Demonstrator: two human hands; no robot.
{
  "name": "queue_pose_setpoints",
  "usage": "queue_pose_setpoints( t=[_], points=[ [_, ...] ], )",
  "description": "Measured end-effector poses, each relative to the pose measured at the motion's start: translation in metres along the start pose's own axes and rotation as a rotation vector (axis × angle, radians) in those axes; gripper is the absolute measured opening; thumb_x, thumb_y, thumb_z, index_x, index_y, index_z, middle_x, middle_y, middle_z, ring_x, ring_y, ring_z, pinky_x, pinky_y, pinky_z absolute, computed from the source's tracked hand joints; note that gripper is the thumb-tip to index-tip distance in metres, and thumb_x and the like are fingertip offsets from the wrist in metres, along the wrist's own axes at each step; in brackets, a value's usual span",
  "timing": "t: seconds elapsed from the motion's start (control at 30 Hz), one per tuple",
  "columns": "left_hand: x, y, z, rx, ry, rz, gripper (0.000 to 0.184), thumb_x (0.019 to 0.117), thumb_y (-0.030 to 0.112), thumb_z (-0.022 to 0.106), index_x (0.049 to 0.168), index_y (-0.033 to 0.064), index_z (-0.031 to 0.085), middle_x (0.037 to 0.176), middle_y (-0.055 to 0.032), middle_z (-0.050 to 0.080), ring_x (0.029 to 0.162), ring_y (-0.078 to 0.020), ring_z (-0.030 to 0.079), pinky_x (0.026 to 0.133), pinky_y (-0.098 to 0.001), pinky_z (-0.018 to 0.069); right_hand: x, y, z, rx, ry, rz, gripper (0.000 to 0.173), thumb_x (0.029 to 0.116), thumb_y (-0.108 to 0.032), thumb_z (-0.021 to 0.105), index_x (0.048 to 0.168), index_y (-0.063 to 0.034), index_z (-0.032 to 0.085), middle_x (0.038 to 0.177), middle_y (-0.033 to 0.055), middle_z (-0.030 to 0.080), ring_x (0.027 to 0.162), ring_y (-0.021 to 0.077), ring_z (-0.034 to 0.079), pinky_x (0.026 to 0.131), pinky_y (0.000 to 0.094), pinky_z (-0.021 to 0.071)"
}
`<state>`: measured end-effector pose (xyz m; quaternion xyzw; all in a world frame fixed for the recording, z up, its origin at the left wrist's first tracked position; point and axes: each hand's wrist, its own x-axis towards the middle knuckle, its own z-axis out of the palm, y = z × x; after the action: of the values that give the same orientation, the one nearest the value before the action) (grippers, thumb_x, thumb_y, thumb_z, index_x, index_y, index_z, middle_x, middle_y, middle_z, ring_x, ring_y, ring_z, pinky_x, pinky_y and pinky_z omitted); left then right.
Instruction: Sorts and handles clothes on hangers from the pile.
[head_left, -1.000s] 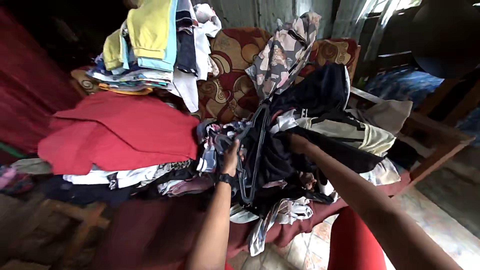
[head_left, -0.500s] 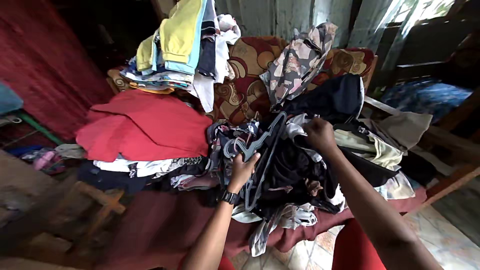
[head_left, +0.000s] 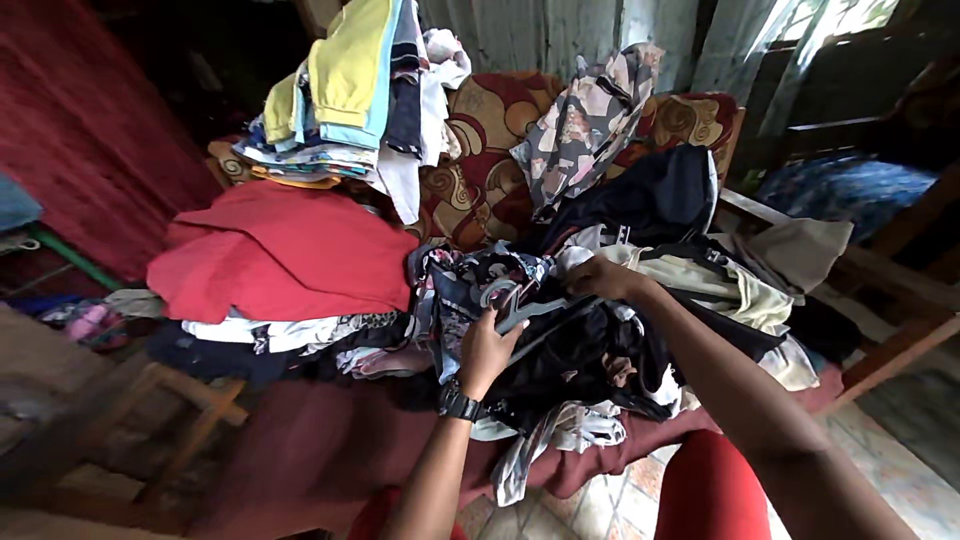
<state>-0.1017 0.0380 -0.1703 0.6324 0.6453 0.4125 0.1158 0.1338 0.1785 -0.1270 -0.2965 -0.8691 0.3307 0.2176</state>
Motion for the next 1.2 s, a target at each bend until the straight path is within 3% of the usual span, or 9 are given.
queue_pose_setpoints(
  t=[0.17, 0.37, 0.53, 0.7, 0.8, 0.93, 1.03, 1.1, 1.2],
  points=[
    [0.000, 0.001, -0.002, -0.029, -0.026, 0.003, 0.057, 0.0985, 0.036, 0.068, 0.134, -0.0075, 0.058, 0.120, -0.0254, 0.068, 0.116, -0.0338, 0.066, 0.105, -0.0510, 0.0491, -0.002, -0.011, 0.001, -0.098, 0.327, -0.067, 0.021, 0.1030, -0.004, 0.055, 0.114, 0.0087, 0.067, 0.110, 0.0225, 0.070, 0.103, 0.0305, 0.068, 0.097, 0.0482, 0.0539],
    [-0.015, -0.024, -0.018, -0.380, 0.251, 0.048, 0.046, 0.0933, 0.019, 0.074, 0.126, -0.0098, 0.059, 0.105, -0.0127, 0.071, 0.090, -0.0094, 0.069, 0.085, -0.0291, 0.0579, -0.016, 0.005, -0.045, 0.068, 0.891, 0.238, 0.029, 0.1075, -0.011, 0.049, 0.126, 0.0086, 0.061, 0.121, 0.0261, 0.065, 0.112, 0.0320, 0.064, 0.101, 0.0477, 0.0488],
    [-0.007, -0.016, -0.031, -0.723, 0.419, -0.006, 0.022, 0.0998, 0.008, 0.061, 0.118, 0.0013, 0.051, 0.064, 0.0062, 0.057, 0.044, -0.0020, 0.052, 0.045, -0.0189, 0.0504, -0.033, 0.053, -0.036, -0.127, 0.530, 0.442, 0.026, 0.1037, -0.009, 0.055, 0.120, 0.0064, 0.067, 0.115, 0.0314, 0.067, 0.107, 0.0478, 0.064, 0.095, 0.0673, 0.0478],
    [0.002, 0.007, -0.039, -0.276, 0.383, 0.170, 0.040, 0.0963, 0.021, 0.071, 0.127, -0.0018, 0.061, 0.102, -0.0095, 0.071, 0.090, -0.0104, 0.068, 0.084, -0.0338, 0.0580, -0.046, -0.016, -0.034, -0.160, 0.677, 0.174, 0.043, 0.1032, -0.008, 0.053, 0.145, 0.0038, 0.049, 0.125, 0.0281, 0.064, 0.111, 0.0391, 0.066, 0.098, 0.0553, 0.0534],
    [0.001, 0.029, -0.039, -0.010, 0.263, 0.264, 0.040, 0.0954, 0.031, 0.073, 0.122, 0.0015, 0.070, 0.097, -0.0184, 0.074, 0.089, -0.0317, 0.072, 0.081, -0.0575, 0.0570, -0.055, -0.082, -0.022, -0.322, 0.726, -0.250, 0.055, 0.0885, -0.013, 0.072, 0.139, 0.0027, 0.057, 0.136, 0.0257, 0.057, 0.124, 0.0378, 0.058, 0.102, 0.0552, 0.0493],
    [0.002, 0.061, -0.033, 0.206, 0.312, 0.525, 0.040, 0.0902, 0.040, 0.075, 0.088, -0.0001, 0.076, 0.074, -0.0164, 0.071, 0.066, -0.0326, 0.070, 0.060, -0.0528, 0.0558, -0.049, -0.115, 0.000, -0.708, 0.404, -0.289, 0.079, 0.0722, -0.037, 0.090, 0.143, -0.0163, 0.061, 0.155, 0.0183, 0.047, 0.146, 0.0420, 0.040, 0.118, 0.0726, 0.0198],
    [0.014, 0.072, -0.031, 0.267, 0.450, 0.720, 0.035, 0.0893, 0.037, 0.076, 0.081, 0.0030, 0.076, 0.083, -0.0133, 0.075, 0.076, -0.0278, 0.072, 0.076, -0.0459, 0.0566, -0.040, -0.102, -0.002, -0.714, 0.469, -0.362, 0.026, 0.0759, -0.017, 0.084, 0.097, -0.0048, 0.074, 0.102, 0.0151, 0.073, 0.100, 0.0358, 0.070, 0.101, 0.0678, 0.0435],
    [0.024, 0.073, -0.028, 0.263, 0.531, 0.780, 0.021, 0.0897, 0.024, 0.077, 0.092, 0.0027, 0.077, 0.089, -0.0135, 0.076, 0.083, -0.0264, 0.073, 0.093, -0.0467, 0.0513, -0.045, -0.104, -0.010, -0.666, 0.500, -0.331, 0.017, 0.0833, -0.013, 0.079, 0.095, -0.0016, 0.073, 0.092, 0.0156, 0.071, 0.088, 0.0353, 0.070, 0.078, 0.0594, 0.0536],
    [0.034, 0.079, -0.024, 0.289, 0.608, 0.775, 0.020, 0.0916, 0.019, 0.074, 0.106, 0.0061, 0.076, 0.105, -0.0107, 0.075, 0.099, -0.0236, 0.071, 0.105, -0.0499, 0.0428, -0.050, -0.103, -0.013, -0.660, 0.582, -0.282, 0.019, 0.0880, -0.015, 0.075, 0.102, -0.0022, 0.074, 0.097, 0.0163, 0.071, 0.090, 0.0367, 0.070, 0.074, 0.0587, 0.0554]
  ],
)
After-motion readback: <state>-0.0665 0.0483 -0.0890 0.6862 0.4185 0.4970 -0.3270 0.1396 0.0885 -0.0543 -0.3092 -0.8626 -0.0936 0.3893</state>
